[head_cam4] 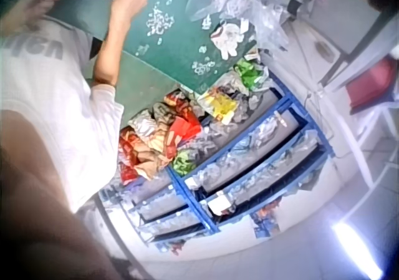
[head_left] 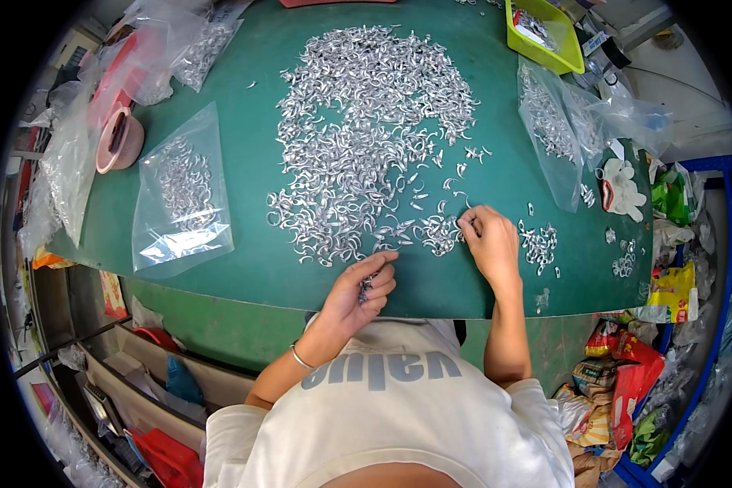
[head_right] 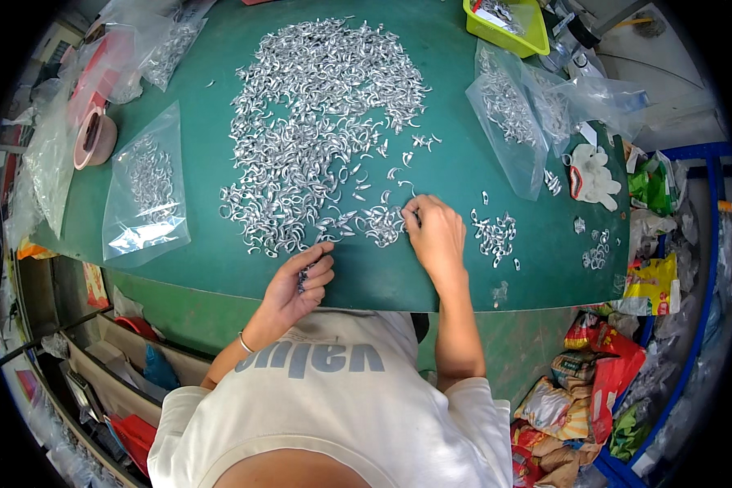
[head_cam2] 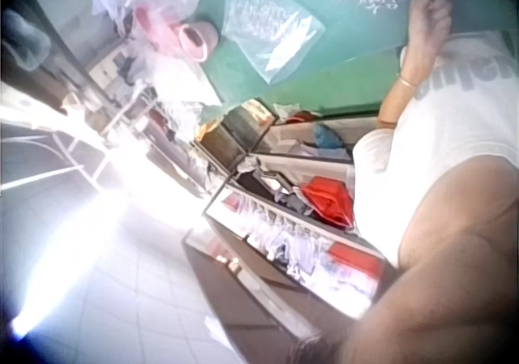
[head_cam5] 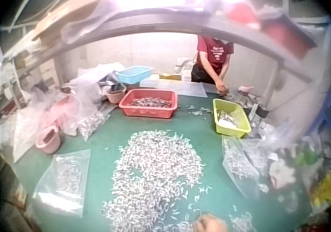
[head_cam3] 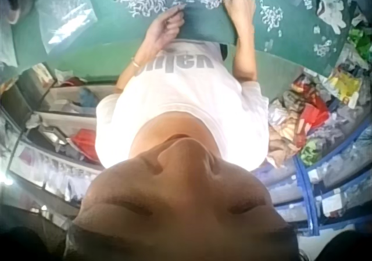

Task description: The person sorts a large pile of small, silver metal hooks on a green table. They pick up the hooks by hand, separate them, and place them into a clear plastic bag. The person also moves a plastic bag containing sorted hooks to the side to make space.

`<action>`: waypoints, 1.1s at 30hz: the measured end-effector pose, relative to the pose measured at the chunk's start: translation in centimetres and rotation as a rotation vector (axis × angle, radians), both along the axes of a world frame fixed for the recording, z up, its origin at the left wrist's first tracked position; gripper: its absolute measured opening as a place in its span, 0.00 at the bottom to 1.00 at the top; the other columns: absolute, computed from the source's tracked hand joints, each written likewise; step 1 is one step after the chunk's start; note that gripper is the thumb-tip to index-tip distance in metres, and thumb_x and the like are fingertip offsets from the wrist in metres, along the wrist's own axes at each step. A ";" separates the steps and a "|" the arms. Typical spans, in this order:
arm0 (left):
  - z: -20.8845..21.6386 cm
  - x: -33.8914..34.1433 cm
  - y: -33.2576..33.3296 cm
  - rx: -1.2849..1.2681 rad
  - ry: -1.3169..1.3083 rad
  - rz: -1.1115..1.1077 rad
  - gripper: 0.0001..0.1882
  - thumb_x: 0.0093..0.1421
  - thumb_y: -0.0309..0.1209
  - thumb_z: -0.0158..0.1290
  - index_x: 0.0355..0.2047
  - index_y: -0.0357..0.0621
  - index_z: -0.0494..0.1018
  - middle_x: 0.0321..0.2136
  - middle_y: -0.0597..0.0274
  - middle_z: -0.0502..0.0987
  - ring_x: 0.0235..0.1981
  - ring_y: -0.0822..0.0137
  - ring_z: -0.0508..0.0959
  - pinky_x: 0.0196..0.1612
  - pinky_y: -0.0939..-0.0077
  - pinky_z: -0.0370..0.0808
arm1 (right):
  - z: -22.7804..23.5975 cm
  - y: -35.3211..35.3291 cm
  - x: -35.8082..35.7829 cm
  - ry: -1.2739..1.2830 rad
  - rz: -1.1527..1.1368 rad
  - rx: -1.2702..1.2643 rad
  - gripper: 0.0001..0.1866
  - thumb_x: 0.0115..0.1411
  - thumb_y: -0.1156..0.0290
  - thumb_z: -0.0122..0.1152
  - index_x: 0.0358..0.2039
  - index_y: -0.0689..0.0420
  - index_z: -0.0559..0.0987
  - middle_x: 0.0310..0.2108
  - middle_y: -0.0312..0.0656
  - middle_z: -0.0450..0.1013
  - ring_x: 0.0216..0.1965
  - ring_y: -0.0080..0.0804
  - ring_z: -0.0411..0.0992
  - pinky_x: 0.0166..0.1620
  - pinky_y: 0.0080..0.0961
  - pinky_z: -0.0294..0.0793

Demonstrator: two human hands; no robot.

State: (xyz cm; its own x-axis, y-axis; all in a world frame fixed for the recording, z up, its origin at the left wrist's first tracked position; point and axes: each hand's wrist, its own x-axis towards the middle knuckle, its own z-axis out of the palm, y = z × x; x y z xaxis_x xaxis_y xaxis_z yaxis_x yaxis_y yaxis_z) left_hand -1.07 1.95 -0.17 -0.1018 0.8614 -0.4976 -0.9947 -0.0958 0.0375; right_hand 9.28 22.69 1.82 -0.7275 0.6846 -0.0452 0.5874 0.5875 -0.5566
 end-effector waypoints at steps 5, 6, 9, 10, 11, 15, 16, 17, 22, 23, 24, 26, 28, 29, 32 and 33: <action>-0.2 0.2 0.3 0.042 -0.005 -0.022 0.11 0.64 0.29 0.42 0.43 0.37 0.67 0.18 0.69 0.55 0.16 0.79 0.55 0.13 0.88 0.52 | 0.3 -0.3 -1.2 0.088 -0.002 -0.015 0.06 0.49 0.71 0.62 0.28 0.57 0.76 0.21 0.42 0.68 0.20 0.39 0.66 0.25 0.35 0.63; -0.2 0.2 0.3 0.039 -0.002 -0.026 0.11 0.64 0.29 0.42 0.43 0.37 0.67 0.18 0.69 0.55 0.16 0.79 0.55 0.13 0.88 0.52 | -0.2 -0.4 -1.7 0.095 0.010 0.019 0.06 0.49 0.71 0.62 0.28 0.57 0.76 0.21 0.42 0.68 0.21 0.39 0.67 0.25 0.34 0.63; 0.0 0.2 0.2 0.020 0.003 -0.024 0.11 0.64 0.29 0.42 0.43 0.37 0.67 0.18 0.69 0.56 0.16 0.79 0.55 0.13 0.88 0.52 | -1.1 -0.3 -2.0 0.089 0.046 0.104 0.06 0.49 0.70 0.62 0.27 0.57 0.75 0.21 0.42 0.68 0.21 0.39 0.67 0.25 0.34 0.63; 0.0 0.1 0.1 0.005 0.001 -0.016 0.11 0.64 0.29 0.42 0.43 0.37 0.67 0.18 0.69 0.56 0.16 0.79 0.55 0.13 0.88 0.52 | -1.1 -0.1 -1.7 0.140 0.046 0.080 0.06 0.49 0.71 0.61 0.26 0.57 0.75 0.19 0.41 0.67 0.20 0.38 0.66 0.25 0.34 0.63; 0.0 0.0 0.0 -0.010 0.000 -0.009 0.11 0.64 0.29 0.42 0.43 0.37 0.67 0.18 0.69 0.56 0.16 0.79 0.55 0.13 0.88 0.52 | -0.9 0.1 -1.4 0.112 0.016 0.048 0.05 0.49 0.71 0.61 0.26 0.57 0.75 0.19 0.41 0.66 0.20 0.38 0.66 0.25 0.34 0.63; 0.0 0.1 0.0 -0.018 0.014 -0.002 0.10 0.64 0.29 0.42 0.43 0.37 0.66 0.18 0.69 0.56 0.16 0.79 0.55 0.13 0.88 0.52 | -0.3 0.6 -0.6 0.057 -0.046 0.000 0.06 0.48 0.71 0.62 0.27 0.57 0.75 0.17 0.41 0.65 0.17 0.36 0.63 0.24 0.32 0.62; -0.1 0.1 0.0 -0.007 0.015 -0.010 0.10 0.64 0.29 0.42 0.43 0.37 0.66 0.18 0.69 0.55 0.16 0.79 0.55 0.13 0.88 0.52 | -0.1 0.4 -0.8 0.087 -0.048 0.002 0.07 0.48 0.71 0.62 0.28 0.57 0.75 0.17 0.41 0.65 0.17 0.36 0.63 0.24 0.32 0.62; -0.1 0.1 0.0 0.004 0.016 -0.017 0.10 0.64 0.29 0.42 0.43 0.37 0.66 0.18 0.69 0.55 0.16 0.79 0.55 0.13 0.88 0.52 | 0.1 0.1 -1.1 0.116 -0.049 0.004 0.07 0.48 0.71 0.62 0.29 0.57 0.75 0.18 0.41 0.65 0.18 0.35 0.63 0.24 0.32 0.62; -0.3 0.2 0.0 0.034 0.005 -0.020 0.10 0.64 0.29 0.41 0.43 0.37 0.66 0.18 0.69 0.55 0.16 0.79 0.55 0.13 0.88 0.52 | -0.6 -1.2 -2.7 0.054 0.052 0.104 0.08 0.48 0.70 0.63 0.30 0.55 0.76 0.28 0.43 0.71 0.29 0.46 0.71 0.29 0.40 0.67; -0.3 0.1 0.0 0.044 0.007 -0.018 0.10 0.64 0.29 0.41 0.43 0.37 0.66 0.18 0.69 0.55 0.17 0.79 0.55 0.13 0.88 0.52 | -0.6 -1.0 -2.7 0.034 0.055 0.105 0.08 0.48 0.70 0.63 0.29 0.56 0.76 0.27 0.42 0.71 0.29 0.45 0.71 0.29 0.40 0.67; -0.3 0.1 -0.1 0.034 0.006 -0.014 0.10 0.64 0.29 0.41 0.43 0.37 0.66 0.18 0.69 0.55 0.17 0.79 0.55 0.13 0.88 0.52 | -0.7 -0.8 -2.6 0.014 0.060 0.106 0.08 0.48 0.70 0.63 0.29 0.56 0.76 0.27 0.42 0.71 0.28 0.45 0.71 0.29 0.39 0.67; -0.1 0.1 -0.1 0.014 0.003 -0.007 0.10 0.64 0.29 0.41 0.42 0.37 0.66 0.18 0.69 0.55 0.17 0.79 0.55 0.13 0.88 0.52 | -0.9 -0.6 -2.5 0.019 0.067 0.124 0.07 0.49 0.71 0.63 0.29 0.56 0.75 0.26 0.42 0.70 0.28 0.44 0.71 0.28 0.39 0.67; -0.2 0.1 -0.2 0.017 0.007 -0.011 0.10 0.64 0.29 0.41 0.42 0.37 0.66 0.18 0.69 0.55 0.16 0.79 0.55 0.13 0.88 0.53 | -1.3 -0.5 -2.4 0.068 0.072 0.160 0.07 0.49 0.70 0.63 0.28 0.56 0.75 0.25 0.42 0.69 0.27 0.43 0.70 0.28 0.38 0.66; -0.2 0.1 -0.2 0.019 0.009 -0.013 0.10 0.64 0.29 0.41 0.42 0.37 0.66 0.18 0.69 0.55 0.16 0.79 0.55 0.13 0.88 0.53 | -1.2 -0.4 -2.3 0.069 0.055 0.126 0.07 0.48 0.70 0.63 0.28 0.56 0.75 0.25 0.42 0.69 0.26 0.43 0.70 0.27 0.38 0.66; -0.2 0.0 -0.2 0.022 0.005 -0.005 0.10 0.64 0.29 0.41 0.42 0.37 0.66 0.18 0.69 0.56 0.16 0.79 0.55 0.14 0.88 0.53 | -0.5 0.2 -1.9 0.054 0.036 0.046 0.08 0.48 0.70 0.63 0.28 0.56 0.74 0.23 0.41 0.68 0.24 0.42 0.69 0.26 0.36 0.65; -0.2 0.1 -0.2 0.021 0.007 -0.007 0.10 0.64 0.29 0.41 0.42 0.37 0.66 0.18 0.69 0.56 0.16 0.79 0.55 0.14 0.88 0.53 | -0.6 0.2 -1.8 0.046 0.041 0.061 0.08 0.48 0.70 0.64 0.28 0.56 0.74 0.23 0.41 0.68 0.23 0.41 0.68 0.26 0.36 0.65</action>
State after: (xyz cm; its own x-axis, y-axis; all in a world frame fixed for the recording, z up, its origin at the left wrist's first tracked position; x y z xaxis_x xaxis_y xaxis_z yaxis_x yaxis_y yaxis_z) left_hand -0.99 1.77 -0.40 -0.0991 0.8726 -0.4783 -0.9951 -0.0897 0.0425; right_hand 7.46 22.87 1.23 -0.7552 0.6549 0.0296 0.5370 0.6439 -0.5450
